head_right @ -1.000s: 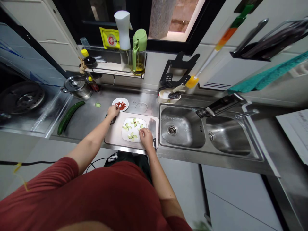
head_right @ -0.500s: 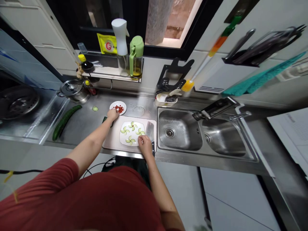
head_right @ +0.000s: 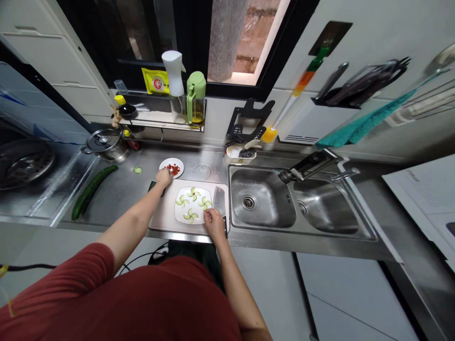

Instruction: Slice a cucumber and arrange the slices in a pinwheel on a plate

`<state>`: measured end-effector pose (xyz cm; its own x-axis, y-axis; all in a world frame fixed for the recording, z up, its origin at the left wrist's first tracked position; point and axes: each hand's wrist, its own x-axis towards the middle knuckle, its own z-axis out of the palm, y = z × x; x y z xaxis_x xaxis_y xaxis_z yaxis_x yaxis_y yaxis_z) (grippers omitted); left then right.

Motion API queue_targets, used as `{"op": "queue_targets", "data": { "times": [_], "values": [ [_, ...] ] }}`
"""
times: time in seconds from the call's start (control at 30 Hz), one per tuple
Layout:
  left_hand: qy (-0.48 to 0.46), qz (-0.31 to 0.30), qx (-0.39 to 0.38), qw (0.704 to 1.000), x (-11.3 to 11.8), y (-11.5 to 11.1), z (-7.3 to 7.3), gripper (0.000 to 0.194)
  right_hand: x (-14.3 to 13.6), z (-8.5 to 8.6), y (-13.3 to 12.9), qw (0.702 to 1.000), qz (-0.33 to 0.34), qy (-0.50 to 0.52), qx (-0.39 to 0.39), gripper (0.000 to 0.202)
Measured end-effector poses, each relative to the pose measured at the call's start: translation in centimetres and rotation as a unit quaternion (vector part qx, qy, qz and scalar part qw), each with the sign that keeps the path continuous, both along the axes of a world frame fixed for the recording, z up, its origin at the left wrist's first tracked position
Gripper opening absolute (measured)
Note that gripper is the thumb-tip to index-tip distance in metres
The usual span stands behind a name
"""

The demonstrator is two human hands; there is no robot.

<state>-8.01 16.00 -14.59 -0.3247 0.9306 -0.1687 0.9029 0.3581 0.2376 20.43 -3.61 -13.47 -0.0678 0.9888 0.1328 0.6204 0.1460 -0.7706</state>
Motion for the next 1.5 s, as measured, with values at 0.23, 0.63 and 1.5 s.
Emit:
{"op": "queue_targets", "data": {
  "times": [0.23,0.63,1.5],
  "values": [
    [-0.237,0.126,0.158,0.95,0.3,-0.2,-0.1,0.017,0.0,0.0,0.1,1.0,-0.001,0.01,-0.004,0.024],
    [-0.548,0.289,0.226,0.752,1.5,-1.6,1.6,0.034,-0.3,0.1,0.5,1.0,0.007,0.024,-0.01,0.023],
    [-0.667,-0.17,-0.047,0.724,11.5,-11.0,2.0,0.04,0.5,1.5,4.8,0.997,0.07,-0.016,0.037,0.02]
  ]
}}
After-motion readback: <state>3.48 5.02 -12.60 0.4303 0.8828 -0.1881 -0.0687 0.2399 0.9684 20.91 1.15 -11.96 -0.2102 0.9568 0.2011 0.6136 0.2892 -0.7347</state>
